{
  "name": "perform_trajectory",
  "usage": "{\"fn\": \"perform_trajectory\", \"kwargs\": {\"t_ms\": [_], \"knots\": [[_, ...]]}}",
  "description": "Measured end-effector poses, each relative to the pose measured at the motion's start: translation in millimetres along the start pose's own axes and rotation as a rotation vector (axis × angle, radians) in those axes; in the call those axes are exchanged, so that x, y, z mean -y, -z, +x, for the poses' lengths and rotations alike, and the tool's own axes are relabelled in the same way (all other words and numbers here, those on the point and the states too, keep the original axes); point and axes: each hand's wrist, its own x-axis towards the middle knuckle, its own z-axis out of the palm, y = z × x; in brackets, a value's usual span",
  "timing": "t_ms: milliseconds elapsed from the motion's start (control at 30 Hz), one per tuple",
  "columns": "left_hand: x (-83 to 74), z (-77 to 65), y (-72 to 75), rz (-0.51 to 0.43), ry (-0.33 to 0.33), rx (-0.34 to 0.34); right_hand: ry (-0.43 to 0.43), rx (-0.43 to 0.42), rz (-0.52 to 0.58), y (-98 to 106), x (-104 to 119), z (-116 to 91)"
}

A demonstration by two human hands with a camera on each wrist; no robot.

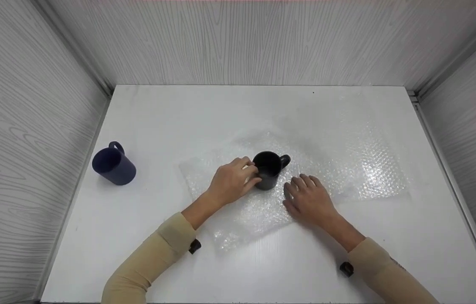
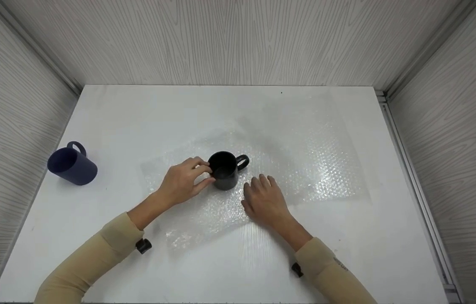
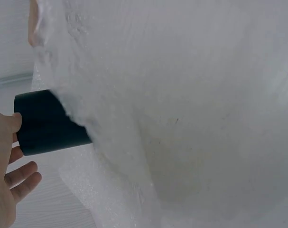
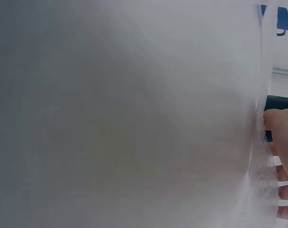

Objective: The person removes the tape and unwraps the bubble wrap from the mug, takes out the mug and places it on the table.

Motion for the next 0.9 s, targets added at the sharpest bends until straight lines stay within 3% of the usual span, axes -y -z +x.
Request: {"fn": "perform_trajectory", "kwargs": {"t_ms": [267,467,700,900], "knots": [[5.4,3.6,3.5,-0.030,-0.019,0.066,0.003,0.047,0.021,0.7,-0.1,4.5],[9.2,12.6,5.5,0.007,-0.025,0.107,0.020,0.005,0.018,-0.9,-1.4,5.0],[14.7,23.2,5.7,0.166,-0.065,0.219,0.037,-0.043,0.005,-2.3,-2.8,3.5],[17.5,34.3,-0.5,0.245,-0.123,0.237,0.022,-0.035,0.027,-1.8,-3.8,3.4]]}}
